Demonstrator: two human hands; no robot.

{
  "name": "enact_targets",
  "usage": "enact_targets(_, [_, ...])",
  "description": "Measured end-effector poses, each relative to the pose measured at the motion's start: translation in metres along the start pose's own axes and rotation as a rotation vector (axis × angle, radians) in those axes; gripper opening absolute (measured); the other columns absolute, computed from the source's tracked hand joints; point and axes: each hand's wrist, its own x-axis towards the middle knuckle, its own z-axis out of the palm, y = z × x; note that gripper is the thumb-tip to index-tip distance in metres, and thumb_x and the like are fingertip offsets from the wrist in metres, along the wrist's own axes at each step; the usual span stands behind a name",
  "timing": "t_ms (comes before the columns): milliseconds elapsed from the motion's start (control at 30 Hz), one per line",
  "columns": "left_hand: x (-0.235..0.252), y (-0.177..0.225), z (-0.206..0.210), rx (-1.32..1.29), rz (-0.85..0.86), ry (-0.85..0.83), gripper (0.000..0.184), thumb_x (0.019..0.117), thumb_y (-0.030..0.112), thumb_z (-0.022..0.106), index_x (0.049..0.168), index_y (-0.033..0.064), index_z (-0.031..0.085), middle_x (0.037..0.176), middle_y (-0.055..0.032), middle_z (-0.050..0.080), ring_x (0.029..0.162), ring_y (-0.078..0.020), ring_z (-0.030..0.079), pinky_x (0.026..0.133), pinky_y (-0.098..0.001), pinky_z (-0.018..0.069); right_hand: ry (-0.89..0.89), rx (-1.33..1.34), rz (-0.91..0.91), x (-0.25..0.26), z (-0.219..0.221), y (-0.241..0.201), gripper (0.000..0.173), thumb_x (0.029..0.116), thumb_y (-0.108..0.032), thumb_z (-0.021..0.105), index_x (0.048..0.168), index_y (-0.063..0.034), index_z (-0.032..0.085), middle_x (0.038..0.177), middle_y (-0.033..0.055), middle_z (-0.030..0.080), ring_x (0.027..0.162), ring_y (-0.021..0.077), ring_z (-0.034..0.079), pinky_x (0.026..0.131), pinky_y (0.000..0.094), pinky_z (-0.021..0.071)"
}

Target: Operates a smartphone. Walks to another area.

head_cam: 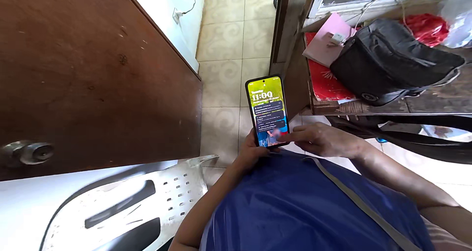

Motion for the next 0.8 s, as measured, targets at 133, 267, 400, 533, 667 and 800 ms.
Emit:
enact_targets(133, [-0.004,-0.001,-0.003,0.003,0.027,-0.016,0.057,0.0746,-0.019,0.049,0.127,0.0016,0.04,0.105,0.0016,0.073,0.091,-0.0112,0.074,0.082,-0.0321,0.063,0.208,-0.061,0.024,0.012,-0.005,0.008,0.044,0.0925,-0.005,0.051,0.134,-0.0069,0.067,0.089,0.0098,0.07,0.069,0.0147,0.061,0.063,0.0337,0.0526])
enact_targets(267, [-0.006,0.0,-0.006,-0.02,0.033,-0.01,0.058,0.0743,-0.02,0.049,0.126,0.0032,0.04,0.105,0.0025,0.073,0.091,-0.0113,0.074,0.082,-0.0321,0.0632,0.286,-0.023,-0.043,0.02,-0.007,0.008,0.047,0.0921,-0.005,0.052,0.137,-0.0035,0.063,0.088,0.0051,0.067,0.066,0.0023,0.052,0.061,0.0183,0.046])
enact_targets(400, [-0.004,0.002,-0.01,-0.017,0.083,-0.002,0.053,0.074,-0.017,0.051,0.123,0.003,0.044,0.102,0.0029,0.074,0.088,-0.0109,0.074,0.081,-0.0317,0.063,0.435,0.033,-0.139,0.024,0.002,0.009,0.038,0.0924,-0.007,0.056,0.128,0.0009,0.068,0.088,0.0051,0.06,0.075,0.0012,0.053,0.068,0.0127,0.0454])
enact_targets(533, [0.004,0.026,-0.019,0.113,0.193,0.043,0.045,0.073,-0.011,0.053,0.114,0.0072,0.053,0.092,0.005,0.075,0.081,-0.0083,0.073,0.075,-0.0289,0.0624,0.558,0.118,-0.15,0.032,0.005,0.007,0.038,0.0952,-0.016,0.061,0.128,0.0026,0.063,0.115,0.0117,0.059,0.099,0.0048,0.06,0.084,0.0176,0.0522])
enact_targets(667, [0.01,0.059,-0.028,0.261,0.327,0.063,0.049,0.0726,-0.01,0.052,0.116,0.0122,0.053,0.092,0.0074,0.075,0.081,-0.0083,0.074,0.076,-0.0292,0.0625,0.533,0.037,-0.221,0.057,-0.005,-0.008,0.04,0.0935,-0.028,0.065,0.129,-0.0091,0.066,0.142,0.0201,0.047,0.129,0.0175,0.051,0.103,0.0287,0.0481])
enact_targets(800, [0.006,0.076,-0.024,0.287,0.416,0.045,0.051,0.0728,-0.012,0.05,0.117,0.0125,0.053,0.095,0.0084,0.074,0.084,-0.0065,0.073,0.078,-0.0284,0.0619,0.514,-0.052,-0.304,0.079,-0.008,-0.026,0.044,0.0937,-0.045,0.065,0.131,-0.0226,0.065,0.159,0.0289,0.027,0.147,0.0308,0.034,0.114,0.0391,0.0407])
